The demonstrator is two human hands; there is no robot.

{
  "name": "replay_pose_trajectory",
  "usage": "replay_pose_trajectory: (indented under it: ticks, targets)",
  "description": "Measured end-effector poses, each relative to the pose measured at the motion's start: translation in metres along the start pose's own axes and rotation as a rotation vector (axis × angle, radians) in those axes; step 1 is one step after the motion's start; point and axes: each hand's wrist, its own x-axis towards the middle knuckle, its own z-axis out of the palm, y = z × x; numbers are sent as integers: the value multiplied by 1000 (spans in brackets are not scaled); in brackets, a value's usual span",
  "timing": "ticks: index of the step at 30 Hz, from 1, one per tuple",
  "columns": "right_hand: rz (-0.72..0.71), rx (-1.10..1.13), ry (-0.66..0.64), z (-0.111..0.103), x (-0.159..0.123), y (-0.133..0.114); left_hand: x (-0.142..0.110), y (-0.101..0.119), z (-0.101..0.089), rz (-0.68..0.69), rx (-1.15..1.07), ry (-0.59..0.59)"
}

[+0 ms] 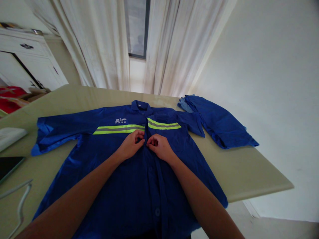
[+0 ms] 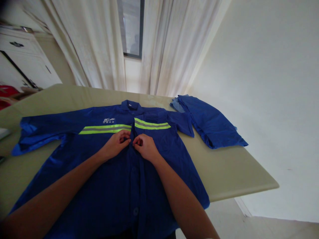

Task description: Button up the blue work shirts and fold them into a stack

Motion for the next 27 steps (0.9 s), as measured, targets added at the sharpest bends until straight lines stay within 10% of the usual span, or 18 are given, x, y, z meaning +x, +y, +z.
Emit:
replay_pose_trajectory:
  ticks: [17,23,27]
  targets:
    - [-96,-81,-3,0,-2,-1,-1,-1,1,9,85,-6]
    - [-54,-172,65,3,2,5,-10,3,2,225,666,211]
    - [43,-297,178,8,4,8,-12,1,0,210,881,90]
